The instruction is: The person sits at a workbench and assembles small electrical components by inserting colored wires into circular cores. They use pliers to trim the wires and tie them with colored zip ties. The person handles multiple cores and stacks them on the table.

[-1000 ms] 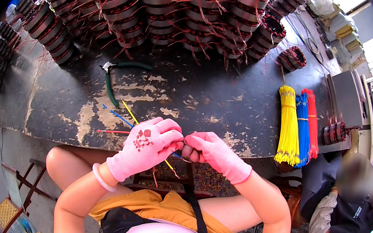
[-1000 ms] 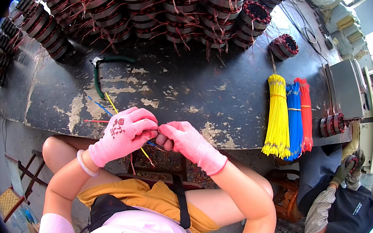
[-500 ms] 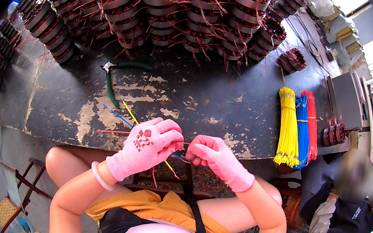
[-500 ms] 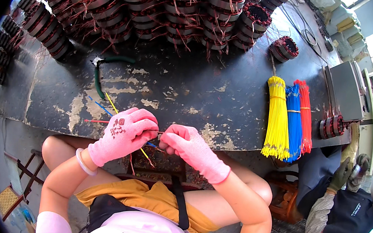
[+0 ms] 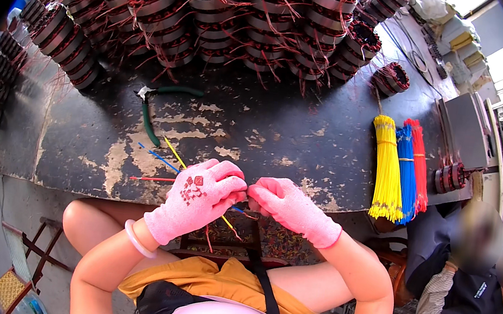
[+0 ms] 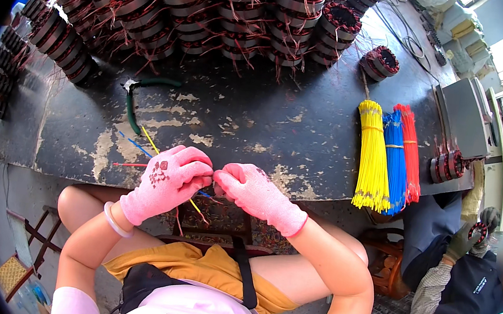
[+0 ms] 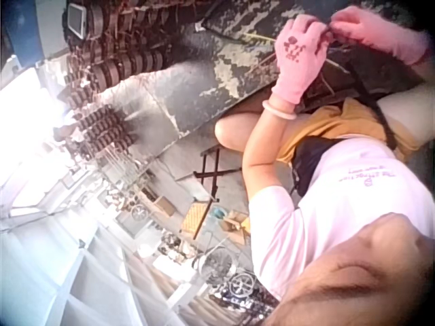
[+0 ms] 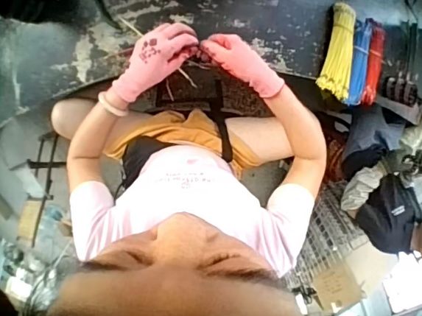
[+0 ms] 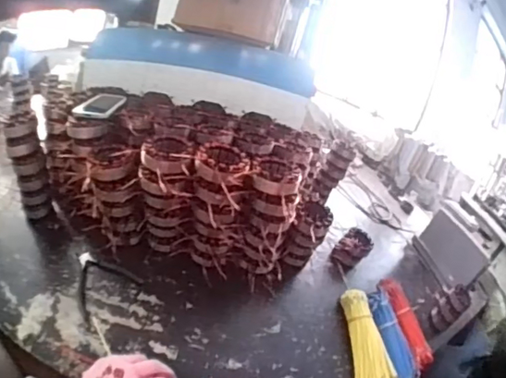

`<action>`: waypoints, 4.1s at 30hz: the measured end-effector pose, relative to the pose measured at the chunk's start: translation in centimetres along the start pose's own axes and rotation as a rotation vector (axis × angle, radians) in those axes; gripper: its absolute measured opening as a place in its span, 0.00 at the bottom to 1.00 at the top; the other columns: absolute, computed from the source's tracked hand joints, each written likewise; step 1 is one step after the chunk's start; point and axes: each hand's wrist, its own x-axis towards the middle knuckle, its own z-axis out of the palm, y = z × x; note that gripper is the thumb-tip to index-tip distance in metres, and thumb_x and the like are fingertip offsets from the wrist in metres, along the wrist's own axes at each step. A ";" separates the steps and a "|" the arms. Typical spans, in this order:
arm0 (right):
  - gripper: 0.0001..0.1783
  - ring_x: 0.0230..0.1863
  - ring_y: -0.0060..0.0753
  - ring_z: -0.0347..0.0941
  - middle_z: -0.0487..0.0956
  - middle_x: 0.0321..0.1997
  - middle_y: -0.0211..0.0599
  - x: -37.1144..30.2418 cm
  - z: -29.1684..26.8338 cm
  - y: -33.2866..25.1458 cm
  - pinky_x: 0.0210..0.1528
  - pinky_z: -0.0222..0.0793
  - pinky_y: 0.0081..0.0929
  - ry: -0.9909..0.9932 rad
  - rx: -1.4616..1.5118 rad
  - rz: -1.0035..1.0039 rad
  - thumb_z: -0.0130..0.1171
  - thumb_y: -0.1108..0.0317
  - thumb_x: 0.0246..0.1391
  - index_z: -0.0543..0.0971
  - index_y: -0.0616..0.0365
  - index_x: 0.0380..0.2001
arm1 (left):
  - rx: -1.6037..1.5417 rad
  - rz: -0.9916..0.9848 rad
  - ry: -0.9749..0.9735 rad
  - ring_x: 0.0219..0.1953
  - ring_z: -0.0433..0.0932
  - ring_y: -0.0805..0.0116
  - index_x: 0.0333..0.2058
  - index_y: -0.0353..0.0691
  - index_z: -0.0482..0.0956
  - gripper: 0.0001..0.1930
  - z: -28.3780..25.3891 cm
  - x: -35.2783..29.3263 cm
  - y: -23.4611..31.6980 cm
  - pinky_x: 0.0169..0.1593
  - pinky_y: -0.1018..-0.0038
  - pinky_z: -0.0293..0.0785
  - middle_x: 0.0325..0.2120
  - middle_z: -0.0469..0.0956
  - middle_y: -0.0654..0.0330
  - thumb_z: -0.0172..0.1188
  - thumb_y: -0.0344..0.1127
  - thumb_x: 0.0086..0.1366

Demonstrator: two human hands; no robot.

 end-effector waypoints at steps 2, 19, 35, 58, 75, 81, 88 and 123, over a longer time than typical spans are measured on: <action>0.17 0.36 0.20 0.75 0.83 0.36 0.30 -0.3 0.1 0.4 0.38 0.73 0.24 0.038 -0.078 -0.039 0.54 0.58 0.69 0.81 0.61 0.41 | 0.003 -0.006 -0.013 0.37 0.78 0.58 0.35 0.44 0.79 0.07 -0.1 0.0 0.1 0.39 0.62 0.77 0.37 0.78 0.63 0.68 0.30 0.57; 0.18 0.25 0.23 0.71 0.80 0.27 0.26 1.0 0.3 1.0 0.28 0.67 0.26 -0.020 0.360 0.004 0.57 0.52 0.67 0.82 0.55 0.32 | -0.015 -0.014 -0.019 0.38 0.79 0.56 0.35 0.44 0.81 0.08 -0.2 0.1 -0.1 0.41 0.63 0.78 0.37 0.80 0.62 0.66 0.27 0.56; 0.18 0.35 0.37 0.78 0.82 0.36 0.31 0.0 1.9 3.0 0.38 0.71 0.35 0.675 -1.002 -0.811 0.68 0.68 0.51 0.82 0.47 0.48 | 0.029 -0.051 0.018 0.37 0.79 0.55 0.34 0.41 0.82 0.06 0.5 -0.1 0.1 0.41 0.62 0.78 0.36 0.80 0.60 0.68 0.30 0.57; 0.18 0.33 0.28 0.78 0.84 0.35 0.35 1.7 -2.0 -3.9 0.39 0.75 0.25 0.407 -0.570 0.054 0.59 0.53 0.67 0.83 0.59 0.39 | 0.263 0.197 -0.164 0.61 0.69 0.48 0.65 0.39 0.67 0.50 -2.8 -4.0 -3.8 0.69 0.55 0.60 0.57 0.69 0.50 0.74 0.60 0.48; 0.44 0.56 0.52 0.79 0.80 0.54 0.54 17.3 10.5 -16.9 0.60 0.73 0.40 0.392 -1.377 -0.097 0.63 0.35 0.45 0.79 0.66 0.51 | 0.224 0.009 -0.062 0.63 0.67 0.45 0.63 0.37 0.68 0.47 -1.7 -5.3 -2.5 0.72 0.51 0.56 0.58 0.69 0.45 0.75 0.55 0.49; 0.34 0.46 0.44 0.82 0.84 0.45 0.44 12.3 4.5 -12.4 0.55 0.76 0.42 0.149 -0.005 -0.129 0.51 0.46 0.59 0.78 0.67 0.54 | 0.220 -0.058 -0.002 0.60 0.69 0.48 0.62 0.39 0.69 0.45 -1.5 -4.7 -1.7 0.70 0.52 0.59 0.54 0.70 0.49 0.76 0.54 0.48; 0.35 0.42 0.36 0.80 0.81 0.45 0.43 -0.1 -1.1 -1.9 0.50 0.77 0.38 -0.151 0.681 -0.101 0.45 0.45 0.68 0.73 0.68 0.61 | 0.256 -0.127 -0.021 0.66 0.67 0.47 0.66 0.36 0.65 0.52 -4.4 -3.8 -6.0 0.75 0.54 0.55 0.64 0.69 0.45 0.77 0.56 0.45; 0.32 0.37 0.23 0.78 0.79 0.42 0.33 -0.4 0.1 1.2 0.40 0.76 0.26 0.040 0.424 0.017 0.52 0.43 0.70 0.71 0.61 0.61 | 0.281 -0.259 -0.142 0.63 0.70 0.41 0.66 0.41 0.68 0.52 -6.9 -1.1 -4.6 0.71 0.52 0.61 0.60 0.71 0.47 0.79 0.48 0.40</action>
